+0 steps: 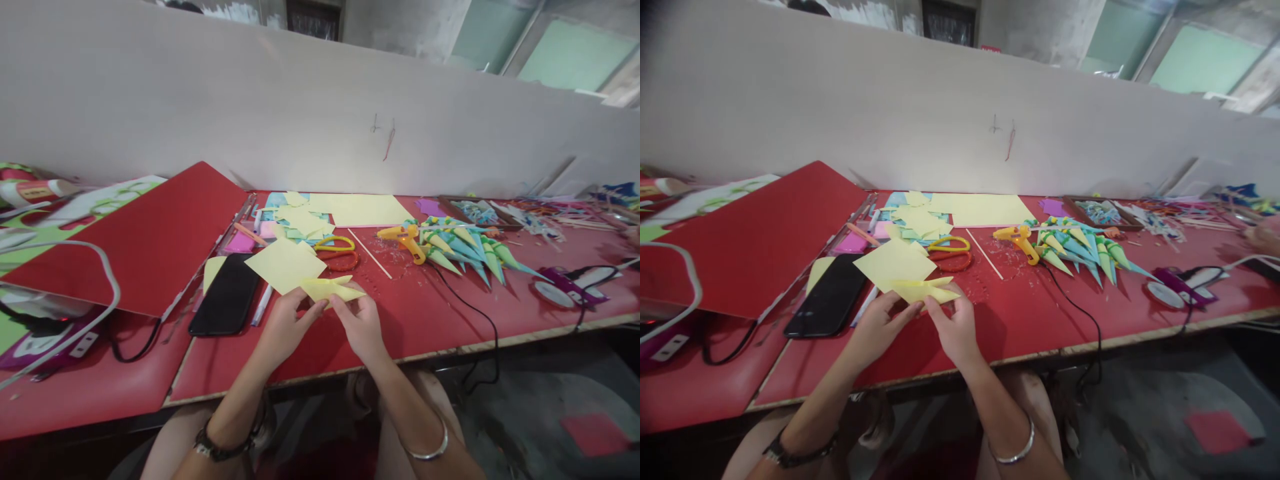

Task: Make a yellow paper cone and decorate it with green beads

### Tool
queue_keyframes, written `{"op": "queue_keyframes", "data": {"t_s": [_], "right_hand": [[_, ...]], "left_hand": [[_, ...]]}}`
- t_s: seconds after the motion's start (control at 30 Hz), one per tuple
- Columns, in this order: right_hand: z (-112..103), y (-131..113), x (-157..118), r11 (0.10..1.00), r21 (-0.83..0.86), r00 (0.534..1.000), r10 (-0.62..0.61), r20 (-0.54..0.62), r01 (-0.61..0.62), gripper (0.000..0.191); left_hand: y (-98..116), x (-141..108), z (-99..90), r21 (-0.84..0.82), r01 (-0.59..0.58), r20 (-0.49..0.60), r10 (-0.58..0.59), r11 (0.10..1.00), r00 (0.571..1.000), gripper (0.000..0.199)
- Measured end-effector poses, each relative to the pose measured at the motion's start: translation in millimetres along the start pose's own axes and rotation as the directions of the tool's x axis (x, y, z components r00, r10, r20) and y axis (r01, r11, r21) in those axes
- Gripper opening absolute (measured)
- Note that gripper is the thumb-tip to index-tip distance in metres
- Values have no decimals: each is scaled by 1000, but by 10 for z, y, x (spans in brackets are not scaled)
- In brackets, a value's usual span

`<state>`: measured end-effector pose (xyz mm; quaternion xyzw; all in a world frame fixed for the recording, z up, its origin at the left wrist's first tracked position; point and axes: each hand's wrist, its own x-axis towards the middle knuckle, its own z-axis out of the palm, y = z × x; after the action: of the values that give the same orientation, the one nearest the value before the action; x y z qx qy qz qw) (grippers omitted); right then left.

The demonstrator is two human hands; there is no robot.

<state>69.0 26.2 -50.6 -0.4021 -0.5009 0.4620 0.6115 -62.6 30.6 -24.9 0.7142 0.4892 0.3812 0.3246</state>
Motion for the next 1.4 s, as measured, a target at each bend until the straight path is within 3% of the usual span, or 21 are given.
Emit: {"op": "queue_keyframes", "data": {"t_s": [0.23,0.63,0.83,1.0,1.2,1.3,1.4], "right_hand": [[-41,2,23,993,-99,998,-63,0,63,10],[-30,-49,-9,993,-111,999,29,-30,-32,14],[-48,-76,-8,989,-147,997,-28,-68,18,15],[-53,-100,-15,988,-156,999,4,-49,-12,15],[-45,-61,-13,993,-116,998,29,-52,-35,13],[-85,-43,18,984,-176,1000,-4,-2,3,14],[-152,-59,53,972,-234,991,6,137,27,16]], "left_hand": [[-36,2,11,-60,-21,91,26,998,996,25],[26,-27,-7,-117,33,176,-12,993,984,26],[10,-18,7,-121,78,134,-61,990,989,27],[15,-19,55,-117,62,116,-48,991,992,31],[8,-3,42,-52,56,-4,-56,997,998,36],[11,2,5,-14,42,-17,-42,999,999,35],[22,-4,-24,29,24,43,-25,999,999,35]]}}
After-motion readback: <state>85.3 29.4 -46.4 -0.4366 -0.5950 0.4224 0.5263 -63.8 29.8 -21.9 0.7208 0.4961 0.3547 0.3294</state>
